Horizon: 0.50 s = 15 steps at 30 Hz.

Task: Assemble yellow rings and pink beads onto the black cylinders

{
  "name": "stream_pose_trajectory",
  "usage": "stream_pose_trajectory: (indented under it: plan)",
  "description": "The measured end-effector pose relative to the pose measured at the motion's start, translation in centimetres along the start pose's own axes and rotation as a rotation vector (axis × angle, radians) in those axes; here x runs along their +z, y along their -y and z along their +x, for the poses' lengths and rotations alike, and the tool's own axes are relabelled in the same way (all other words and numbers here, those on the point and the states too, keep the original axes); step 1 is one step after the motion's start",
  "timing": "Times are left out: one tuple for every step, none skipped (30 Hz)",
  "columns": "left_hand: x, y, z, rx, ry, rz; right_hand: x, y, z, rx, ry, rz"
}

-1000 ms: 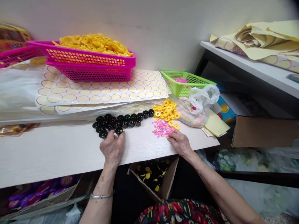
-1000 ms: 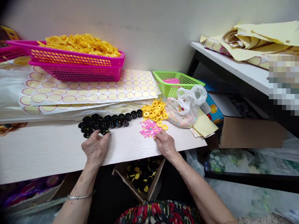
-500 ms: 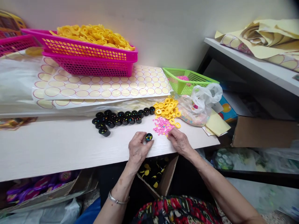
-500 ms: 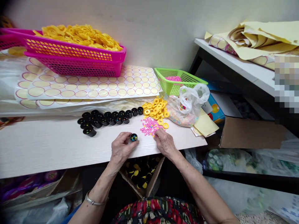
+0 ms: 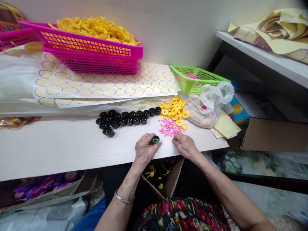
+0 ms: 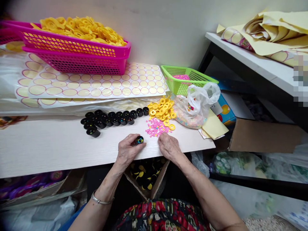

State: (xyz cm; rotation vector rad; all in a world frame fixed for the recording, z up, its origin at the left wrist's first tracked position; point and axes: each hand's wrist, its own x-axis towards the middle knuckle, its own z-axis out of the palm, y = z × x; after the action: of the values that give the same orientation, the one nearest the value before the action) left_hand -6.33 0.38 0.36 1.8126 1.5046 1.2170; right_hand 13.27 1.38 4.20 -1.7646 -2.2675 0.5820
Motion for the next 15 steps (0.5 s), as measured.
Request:
stream_pose_trajectory:
  plan:
    - [0.01, 0.07, -0.01, 0.003, 0.000, 0.002, -0.18, 0.03, 0.07, 0.042, -0.002, 0.018]
    - [0.03, 0.13, -0.01, 0.004, -0.001, 0.004, -0.30, 0.00, 0.18, 0.075, -0.012, 0.038]
    - [0.07, 0.18, -0.01, 0.004, -0.002, 0.004, -0.38, -0.06, 0.30, 0.093, -0.022, 0.061]
    - [0.10, 0.23, -0.01, 0.004, -0.002, 0.004, -0.40, -0.15, 0.42, 0.101, -0.029, 0.080]
    - [0.14, 0.26, -0.01, 0.003, -0.002, 0.002, -0.40, -0.24, 0.52, 0.101, -0.030, 0.089]
    - [0.16, 0.28, -0.02, 0.003, -0.004, 0.000, -0.38, -0.31, 0.59, 0.098, -0.029, 0.081]
    - [0.18, 0.29, -0.04, 0.002, -0.005, -0.001, -0.36, -0.35, 0.62, 0.097, -0.029, 0.055]
    - [0.20, 0.30, -0.05, 0.000, -0.004, -0.001, -0.35, -0.35, 0.62, 0.097, -0.027, 0.019]
    - [0.20, 0.31, -0.07, -0.002, -0.004, -0.001, -0.36, -0.33, 0.60, 0.096, -0.023, -0.022]
    - [0.20, 0.31, -0.09, -0.002, -0.002, -0.001, -0.39, -0.30, 0.58, 0.091, -0.015, -0.057]
    - [0.20, 0.32, -0.11, 0.000, -0.001, -0.002, -0.42, -0.29, 0.57, 0.082, -0.007, -0.080]
    - [0.20, 0.33, -0.12, 0.002, 0.001, -0.004, -0.44, -0.30, 0.57, 0.070, -0.001, -0.088]
    - [0.20, 0.34, -0.13, 0.003, 0.000, -0.006, -0.43, -0.36, 0.59, 0.060, -0.001, -0.082]
    - [0.20, 0.35, -0.14, 0.004, -0.001, -0.010, -0.39, -0.47, 0.62, 0.053, -0.010, -0.063]
    - [0.21, 0.35, -0.14, 0.003, -0.003, -0.011, -0.29, -0.63, 0.64, 0.049, -0.029, -0.036]
